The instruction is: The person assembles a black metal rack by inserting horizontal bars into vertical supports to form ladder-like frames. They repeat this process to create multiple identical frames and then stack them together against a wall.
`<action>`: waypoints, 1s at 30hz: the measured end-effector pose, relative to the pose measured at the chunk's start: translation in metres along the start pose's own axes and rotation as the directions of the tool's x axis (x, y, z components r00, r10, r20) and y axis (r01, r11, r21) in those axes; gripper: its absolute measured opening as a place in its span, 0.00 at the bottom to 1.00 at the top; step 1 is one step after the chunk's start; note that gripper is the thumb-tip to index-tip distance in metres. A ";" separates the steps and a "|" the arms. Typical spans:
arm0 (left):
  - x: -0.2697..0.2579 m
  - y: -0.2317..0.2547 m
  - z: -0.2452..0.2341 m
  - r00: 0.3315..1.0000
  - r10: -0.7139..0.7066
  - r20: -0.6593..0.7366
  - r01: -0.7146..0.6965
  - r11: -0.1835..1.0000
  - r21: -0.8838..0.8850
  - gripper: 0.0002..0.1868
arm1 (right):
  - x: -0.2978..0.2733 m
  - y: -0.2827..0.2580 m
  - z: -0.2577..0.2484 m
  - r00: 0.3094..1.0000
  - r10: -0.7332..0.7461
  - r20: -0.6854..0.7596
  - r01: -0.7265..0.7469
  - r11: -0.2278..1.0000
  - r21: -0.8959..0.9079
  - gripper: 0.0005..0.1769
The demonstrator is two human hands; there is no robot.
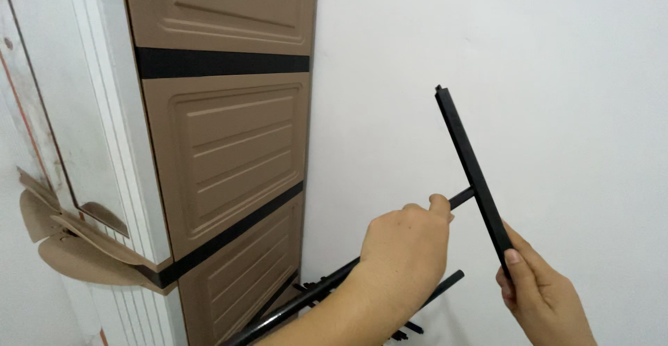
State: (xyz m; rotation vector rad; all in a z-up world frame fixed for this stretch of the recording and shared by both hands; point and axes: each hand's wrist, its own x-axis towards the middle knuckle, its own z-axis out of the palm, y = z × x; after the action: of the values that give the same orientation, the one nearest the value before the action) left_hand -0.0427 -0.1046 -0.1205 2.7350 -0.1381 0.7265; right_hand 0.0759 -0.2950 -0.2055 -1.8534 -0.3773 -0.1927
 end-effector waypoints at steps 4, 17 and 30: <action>0.000 0.002 -0.007 1.000 0.014 0.015 -0.014 1.000 0.002 0.11 | 0.005 0.001 -0.004 0.994 0.099 0.045 -0.103 0.990 0.096 0.27; 0.013 0.001 -0.017 0.998 0.049 -0.045 -0.055 0.990 -0.133 0.13 | 0.056 -0.005 -0.028 0.922 -0.252 0.295 0.103 0.893 0.438 0.37; 0.007 0.013 -0.029 0.991 0.056 0.123 -0.033 0.983 -0.182 0.17 | 0.050 -0.045 -0.008 0.972 -0.199 0.125 0.144 0.924 0.354 0.27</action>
State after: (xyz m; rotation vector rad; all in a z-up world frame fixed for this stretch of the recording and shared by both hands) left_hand -0.0522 -0.1073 -0.0893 2.6109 -0.2803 0.5227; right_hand 0.1071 -0.2823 -0.1465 -1.4936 -0.6451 -0.0912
